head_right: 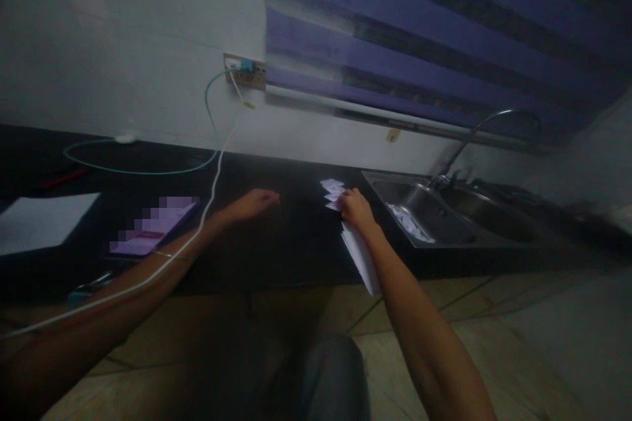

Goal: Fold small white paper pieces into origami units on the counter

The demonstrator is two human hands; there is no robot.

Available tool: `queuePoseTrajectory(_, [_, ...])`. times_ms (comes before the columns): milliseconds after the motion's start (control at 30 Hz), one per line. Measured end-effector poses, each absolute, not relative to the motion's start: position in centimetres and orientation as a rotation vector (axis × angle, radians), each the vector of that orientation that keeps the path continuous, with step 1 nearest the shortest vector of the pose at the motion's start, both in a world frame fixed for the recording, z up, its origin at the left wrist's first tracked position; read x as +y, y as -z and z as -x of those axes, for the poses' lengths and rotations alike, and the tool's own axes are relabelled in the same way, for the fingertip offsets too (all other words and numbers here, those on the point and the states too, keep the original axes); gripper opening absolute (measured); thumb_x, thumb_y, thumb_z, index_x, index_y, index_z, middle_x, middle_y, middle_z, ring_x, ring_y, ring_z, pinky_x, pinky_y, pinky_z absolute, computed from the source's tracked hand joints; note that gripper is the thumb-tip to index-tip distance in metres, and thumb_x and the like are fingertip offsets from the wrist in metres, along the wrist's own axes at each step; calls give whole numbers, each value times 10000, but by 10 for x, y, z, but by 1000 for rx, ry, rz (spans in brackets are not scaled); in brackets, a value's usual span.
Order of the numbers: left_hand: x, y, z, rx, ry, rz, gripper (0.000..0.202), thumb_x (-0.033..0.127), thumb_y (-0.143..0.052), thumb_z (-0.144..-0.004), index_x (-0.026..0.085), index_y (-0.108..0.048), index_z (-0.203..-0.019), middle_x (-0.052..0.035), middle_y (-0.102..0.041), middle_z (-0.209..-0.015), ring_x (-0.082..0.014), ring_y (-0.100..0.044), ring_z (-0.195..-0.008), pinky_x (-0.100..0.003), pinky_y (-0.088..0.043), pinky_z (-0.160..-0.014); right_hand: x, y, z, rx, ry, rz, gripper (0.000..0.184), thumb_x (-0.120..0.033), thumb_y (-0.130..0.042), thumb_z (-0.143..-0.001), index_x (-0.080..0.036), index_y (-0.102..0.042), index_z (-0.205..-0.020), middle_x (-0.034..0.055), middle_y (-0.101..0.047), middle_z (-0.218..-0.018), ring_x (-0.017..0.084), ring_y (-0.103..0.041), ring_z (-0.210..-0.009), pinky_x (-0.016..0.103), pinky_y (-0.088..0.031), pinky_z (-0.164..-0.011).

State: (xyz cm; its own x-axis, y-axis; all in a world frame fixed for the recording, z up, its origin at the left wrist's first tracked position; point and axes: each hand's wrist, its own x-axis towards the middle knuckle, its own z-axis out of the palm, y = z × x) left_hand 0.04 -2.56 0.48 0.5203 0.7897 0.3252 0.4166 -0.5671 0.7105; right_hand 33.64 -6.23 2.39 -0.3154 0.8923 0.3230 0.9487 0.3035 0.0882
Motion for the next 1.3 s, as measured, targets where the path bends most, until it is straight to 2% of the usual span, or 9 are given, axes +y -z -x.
queuePoseTrajectory(133, [-27,-7,0,988,-866,-2219,341,407,-503,-926,177,-722,-801,-62,-722,-787,-194,-635,-730,-273,-462,-679,-63,-24,-334,-2351,449,1728,274,-81,-566,-868,-170,-757,-1044,140,-685,-1137,277,-558,-1068,352,-470,-873])
queuePoseTrajectory(267, [-27,-7,0,1018,-851,-2202,336,392,-499,-924,167,-723,-813,-63,-713,-773,-195,-637,-727,-281,-465,-697,-59,-29,-331,-2361,452,1774,269,-74,-591,-840,-154,-755,-1037,158,-684,-1134,300,-563,-1079,368,-475,-872])
queuePoseTrajectory(467, [-23,-5,1,1007,-779,-2245,403,428,-437,-955,149,-713,-862,-69,-716,-831,-185,-626,-744,-285,-454,-721,-64,-51,-342,-2318,396,1708,306,-140,-623,-853,-100,-695,-1148,180,-658,-1208,295,-577,-1160,373,-453,-992])
queuePoseTrajectory(633, [-22,-4,1,1009,-756,-2274,413,430,-429,-959,143,-719,-894,-76,-718,-880,-188,-628,-781,-288,-447,-740,-121,-65,-354,-2278,160,1902,315,-357,-579,-939,-114,-708,-1094,174,-730,-1079,289,-692,-980,358,-511,-846])
queuePoseTrajectory(733, [-22,-3,0,1003,-740,-2292,402,422,-441,-954,146,-725,-892,-83,-729,-894,-198,-637,-806,-301,-448,-778,-164,-53,-360,-2313,79,1981,470,-515,-604,-913,-128,-701,-1160,191,-726,-1151,322,-693,-1041,378,-516,-877])
queuePoseTrajectory(867, [-20,-3,0,980,-730,-2299,394,424,-451,-951,152,-732,-895,-84,-738,-918,-198,-644,-822,-295,-448,-775,-197,-37,-362,-2255,4,2140,412,-478,-627,-908,-151,-724,-1139,182,-739,-1126,311,-708,-1020,375,-518,-873])
queuePoseTrajectory(1033, [-22,-4,0,996,-737,-2269,389,428,-475,-933,146,-738,-882,-81,-733,-882,-197,-640,-784,-290,-445,-747,-202,-40,-352,-2248,-1,2220,485,-594,-636,-871,-183,-748,-1104,178,-753,-1066,337,-716,-1001,382,-514,-813])
queuePoseTrajectory(1200, [-25,-6,0,942,-795,-2236,330,397,-522,-897,163,-739,-814,-48,-705,-747,-184,-619,-724,-273,-433,-715,-200,-46,-346,-2304,-41,2196,426,-497,-605,-909,-153,-737,-1123,178,-751,-1087,330,-712,-1028,362,-495,-814])
queuePoseTrajectory(1300, [-25,-5,1,922,-805,-2213,312,376,-528,-891,164,-740,-804,-47,-696,-718,-182,-614,-712,-270,-426,-701,-202,-49,-338,-2313,-45,2225,322,-353,-536,-936,-136,-752,-1034,177,-762,-998,309,-731,-946,340,-473,-758])
